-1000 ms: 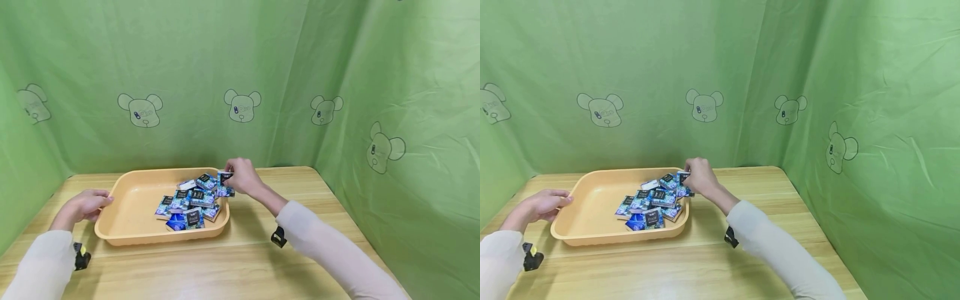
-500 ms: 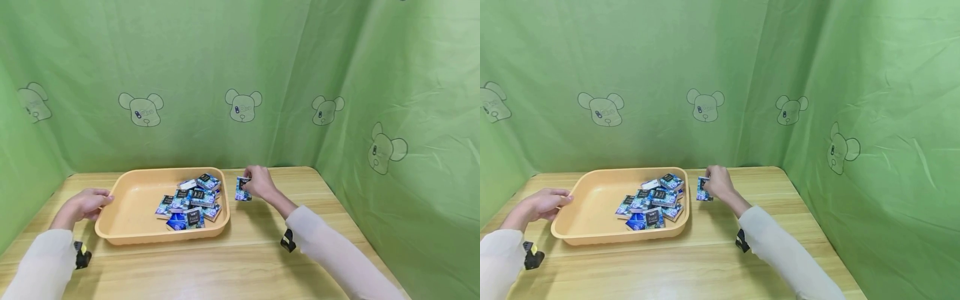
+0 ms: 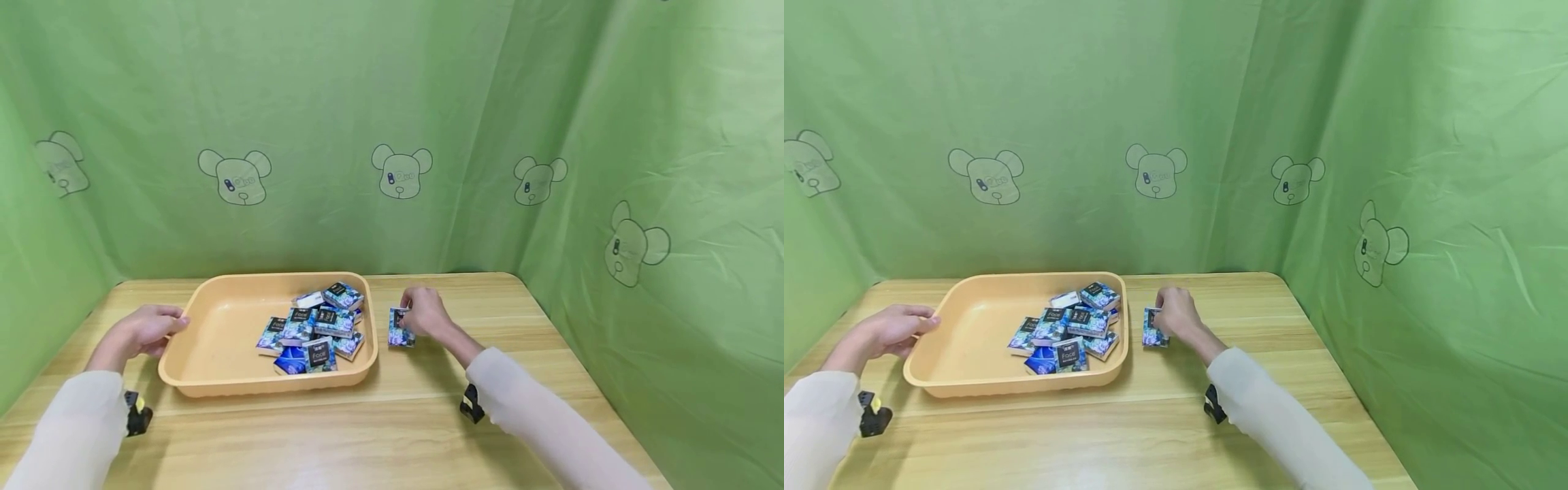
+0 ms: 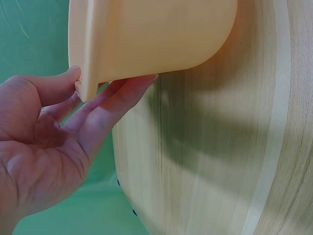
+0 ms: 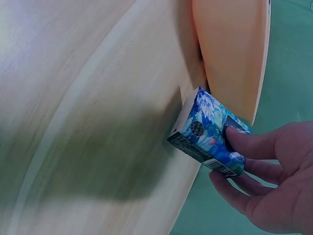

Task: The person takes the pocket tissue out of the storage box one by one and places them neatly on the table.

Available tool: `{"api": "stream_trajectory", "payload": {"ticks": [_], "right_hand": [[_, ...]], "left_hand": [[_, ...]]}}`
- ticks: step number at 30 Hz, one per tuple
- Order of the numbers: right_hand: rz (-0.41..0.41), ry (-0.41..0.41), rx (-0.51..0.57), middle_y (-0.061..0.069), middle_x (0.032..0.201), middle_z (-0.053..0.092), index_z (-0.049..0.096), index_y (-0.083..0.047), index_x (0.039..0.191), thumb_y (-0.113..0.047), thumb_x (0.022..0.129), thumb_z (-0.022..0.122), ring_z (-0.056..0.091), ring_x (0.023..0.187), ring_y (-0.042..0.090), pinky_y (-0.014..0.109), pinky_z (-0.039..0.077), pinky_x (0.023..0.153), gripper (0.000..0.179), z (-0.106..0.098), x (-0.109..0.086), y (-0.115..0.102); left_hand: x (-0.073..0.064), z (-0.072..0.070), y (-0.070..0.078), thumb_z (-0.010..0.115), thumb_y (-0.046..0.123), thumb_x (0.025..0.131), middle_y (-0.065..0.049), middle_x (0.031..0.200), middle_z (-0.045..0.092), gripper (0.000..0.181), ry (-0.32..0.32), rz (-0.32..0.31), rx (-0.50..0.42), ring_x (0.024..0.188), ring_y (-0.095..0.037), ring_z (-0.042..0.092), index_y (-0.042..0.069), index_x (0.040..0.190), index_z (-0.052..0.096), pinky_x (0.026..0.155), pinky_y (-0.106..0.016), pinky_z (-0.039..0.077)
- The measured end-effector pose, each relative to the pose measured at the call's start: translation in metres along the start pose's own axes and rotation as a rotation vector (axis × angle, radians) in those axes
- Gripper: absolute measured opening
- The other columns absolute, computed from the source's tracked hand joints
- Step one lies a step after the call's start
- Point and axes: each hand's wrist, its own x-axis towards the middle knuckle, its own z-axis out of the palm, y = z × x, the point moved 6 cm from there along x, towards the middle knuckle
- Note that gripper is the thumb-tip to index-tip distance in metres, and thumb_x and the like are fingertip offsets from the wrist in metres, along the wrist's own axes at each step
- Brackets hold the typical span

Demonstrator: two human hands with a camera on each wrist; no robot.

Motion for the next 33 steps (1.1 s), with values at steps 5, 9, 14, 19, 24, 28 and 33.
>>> {"api": "stream_trajectory", "payload": {"ticks": [5, 9, 14, 19, 24, 28, 33], "right_hand": [[-0.004, -0.007, -0.034, 0.011, 0.095, 0.069, 0.07, -0.005, 0.093, 0.004, 0.071, 0.084, 0.062, 0.087, 0.026, 0.034, 0.059, 0.077, 0.028, 0.004, 0.002, 0.003], [-0.004, -0.007, -0.069, 0.012, 0.097, 0.07, 0.072, -0.005, 0.094, 0.002, 0.071, 0.084, 0.063, 0.093, 0.028, 0.04, 0.058, 0.086, 0.027, 0.005, 0.003, 0.006], [0.013, -0.027, -0.073, 0.011, 0.094, 0.07, 0.072, -0.003, 0.095, 0.003, 0.075, 0.078, 0.063, 0.091, 0.027, 0.037, 0.06, 0.083, 0.023, 0.007, 0.004, 0.01], [0.021, -0.022, -0.063, 0.012, 0.091, 0.07, 0.073, -0.001, 0.094, 0.003, 0.076, 0.075, 0.063, 0.087, 0.025, 0.034, 0.059, 0.078, 0.019, 0.007, 0.005, 0.014], [0.024, -0.018, -0.054, 0.012, 0.093, 0.071, 0.074, -0.001, 0.098, 0.001, 0.079, 0.074, 0.064, 0.087, 0.025, 0.033, 0.059, 0.077, 0.02, 0.008, 0.006, 0.018], [0.022, -0.013, -0.054, 0.012, 0.095, 0.072, 0.075, -0.001, 0.101, -0.001, 0.08, 0.074, 0.063, 0.09, 0.026, 0.035, 0.059, 0.079, 0.021, 0.009, 0.007, 0.019], [0.017, -0.004, -0.068, 0.012, 0.098, 0.073, 0.075, -0.001, 0.104, -0.003, 0.082, 0.072, 0.063, 0.094, 0.027, 0.038, 0.058, 0.083, 0.022, 0.011, 0.008, 0.021]], "left_hand": [[0.0, -0.001, 0.0, 0.046, 0.017, 0.107, -0.012, 0.101, 0.07, 0.06, -0.002, -0.001, 0.004, 0.078, -0.014, 0.07, -0.017, 0.149, 0.021, 0.072, -0.033, 0.063], [0.0, -0.001, 0.0, 0.046, 0.017, 0.107, -0.013, 0.1, 0.07, 0.06, 0.0, -0.006, 0.009, 0.077, -0.014, 0.07, -0.017, 0.149, 0.021, 0.071, -0.033, 0.062], [-0.002, 0.0, 0.0, 0.046, 0.016, 0.107, -0.011, 0.098, 0.07, 0.058, 0.004, -0.005, 0.008, 0.076, -0.014, 0.069, -0.017, 0.148, 0.023, 0.07, -0.032, 0.062], [-0.002, 0.001, 0.002, 0.047, 0.016, 0.106, -0.009, 0.097, 0.07, 0.057, 0.006, 0.0, 0.007, 0.077, -0.013, 0.069, -0.017, 0.148, 0.025, 0.07, -0.031, 0.062], [0.0, 0.0, 0.001, 0.046, 0.017, 0.107, -0.009, 0.097, 0.069, 0.057, 0.006, 0.001, 0.004, 0.077, -0.013, 0.069, -0.016, 0.147, 0.026, 0.07, -0.031, 0.062], [0.0, 0.0, 0.001, 0.047, 0.017, 0.107, -0.007, 0.095, 0.069, 0.056, 0.01, -0.003, 0.004, 0.075, -0.013, 0.069, -0.016, 0.147, 0.027, 0.069, -0.03, 0.062], [-0.002, 0.0, 0.003, 0.047, 0.017, 0.106, -0.008, 0.094, 0.068, 0.055, 0.017, -0.003, 0.015, 0.074, -0.013, 0.068, -0.016, 0.146, 0.028, 0.067, -0.029, 0.061]]}}
